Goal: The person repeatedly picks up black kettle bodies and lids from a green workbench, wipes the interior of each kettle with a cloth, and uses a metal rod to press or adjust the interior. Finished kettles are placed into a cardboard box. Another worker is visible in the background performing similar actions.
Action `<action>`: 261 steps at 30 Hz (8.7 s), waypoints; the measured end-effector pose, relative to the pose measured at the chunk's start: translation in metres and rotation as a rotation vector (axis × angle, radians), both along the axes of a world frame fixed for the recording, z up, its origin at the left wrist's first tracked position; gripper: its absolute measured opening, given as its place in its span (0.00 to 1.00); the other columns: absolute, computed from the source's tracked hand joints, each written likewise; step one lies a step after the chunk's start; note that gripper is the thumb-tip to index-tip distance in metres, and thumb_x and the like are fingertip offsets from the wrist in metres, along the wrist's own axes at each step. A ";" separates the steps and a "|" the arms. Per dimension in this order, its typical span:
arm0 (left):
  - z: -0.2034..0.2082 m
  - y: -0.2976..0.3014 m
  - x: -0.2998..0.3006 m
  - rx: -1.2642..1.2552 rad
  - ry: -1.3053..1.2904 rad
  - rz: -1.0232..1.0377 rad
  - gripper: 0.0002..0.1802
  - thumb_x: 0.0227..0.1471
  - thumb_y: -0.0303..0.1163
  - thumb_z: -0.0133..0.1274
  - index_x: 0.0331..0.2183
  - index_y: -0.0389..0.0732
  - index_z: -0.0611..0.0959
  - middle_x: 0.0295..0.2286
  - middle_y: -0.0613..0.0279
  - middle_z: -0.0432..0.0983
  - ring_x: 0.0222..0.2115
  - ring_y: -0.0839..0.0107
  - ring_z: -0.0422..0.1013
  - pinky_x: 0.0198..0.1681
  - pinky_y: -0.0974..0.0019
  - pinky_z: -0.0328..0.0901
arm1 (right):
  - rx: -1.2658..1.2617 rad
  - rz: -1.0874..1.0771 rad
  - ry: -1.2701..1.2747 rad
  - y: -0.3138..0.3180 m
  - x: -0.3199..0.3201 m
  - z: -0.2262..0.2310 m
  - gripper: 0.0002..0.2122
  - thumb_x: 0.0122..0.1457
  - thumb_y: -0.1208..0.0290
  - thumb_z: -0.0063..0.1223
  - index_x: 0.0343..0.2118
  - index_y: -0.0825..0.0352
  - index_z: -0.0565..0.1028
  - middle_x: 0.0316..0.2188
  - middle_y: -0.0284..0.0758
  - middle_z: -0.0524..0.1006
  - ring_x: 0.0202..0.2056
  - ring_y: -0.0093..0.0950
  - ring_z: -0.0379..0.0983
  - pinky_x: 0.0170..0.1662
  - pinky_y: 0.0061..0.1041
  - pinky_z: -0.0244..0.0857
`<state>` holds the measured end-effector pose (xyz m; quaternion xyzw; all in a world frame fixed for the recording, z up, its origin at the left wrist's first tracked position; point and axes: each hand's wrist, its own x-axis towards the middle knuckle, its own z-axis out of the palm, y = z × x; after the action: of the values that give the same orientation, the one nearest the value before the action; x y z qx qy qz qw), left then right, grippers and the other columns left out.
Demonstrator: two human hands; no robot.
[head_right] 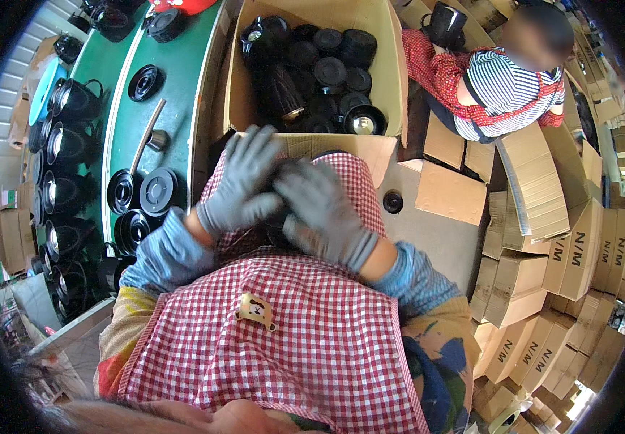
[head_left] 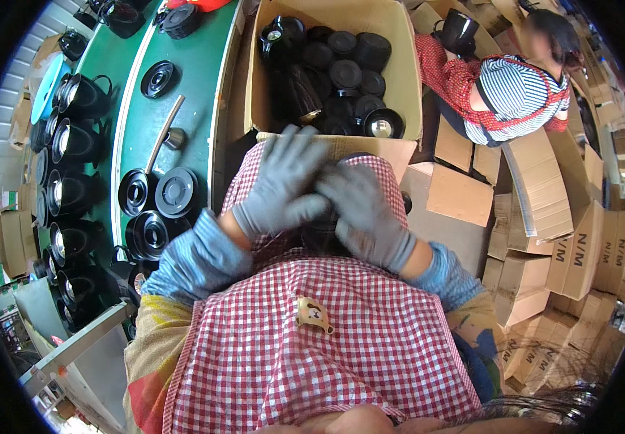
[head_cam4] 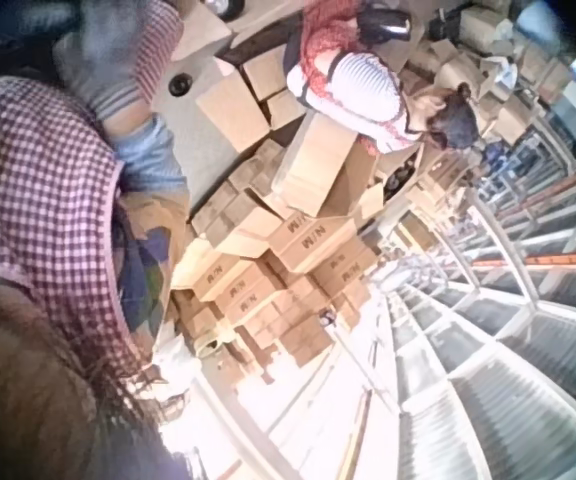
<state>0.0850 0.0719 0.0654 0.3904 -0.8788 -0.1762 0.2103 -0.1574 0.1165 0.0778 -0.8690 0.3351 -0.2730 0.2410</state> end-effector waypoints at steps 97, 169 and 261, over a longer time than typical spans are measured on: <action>-0.011 -0.098 -0.017 0.734 0.465 0.084 0.14 0.60 0.34 0.55 0.44 0.35 0.82 0.32 0.62 0.78 0.35 0.71 0.75 0.39 0.66 0.71 | 0.087 0.058 -0.219 -0.048 -0.010 0.024 0.36 0.60 0.33 0.44 0.66 0.52 0.64 0.68 0.39 0.58 0.71 0.49 0.43 0.71 0.56 0.35; -0.050 -0.477 0.477 -0.181 0.852 1.417 0.19 0.51 0.31 0.58 0.44 0.31 0.83 0.36 0.47 0.82 0.38 0.54 0.79 0.45 0.57 0.70 | 0.950 -0.742 -0.270 -0.070 0.002 -0.143 0.19 0.70 0.69 0.48 0.60 0.73 0.70 0.53 0.43 0.77 0.54 0.32 0.74 0.60 0.31 0.66; -0.012 0.044 0.222 0.287 -0.471 0.561 0.31 0.51 0.42 0.60 0.53 0.37 0.74 0.48 0.46 0.75 0.47 0.48 0.74 0.50 0.52 0.68 | 0.261 -0.359 -0.297 -0.024 -0.051 -0.002 0.14 0.67 0.71 0.50 0.51 0.72 0.78 0.50 0.41 0.79 0.52 0.35 0.74 0.58 0.32 0.64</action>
<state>0.3068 0.1163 0.0535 0.6707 -0.7285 -0.1387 -0.0140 -0.2086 0.0923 0.0758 -0.7076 0.4773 -0.3903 0.3451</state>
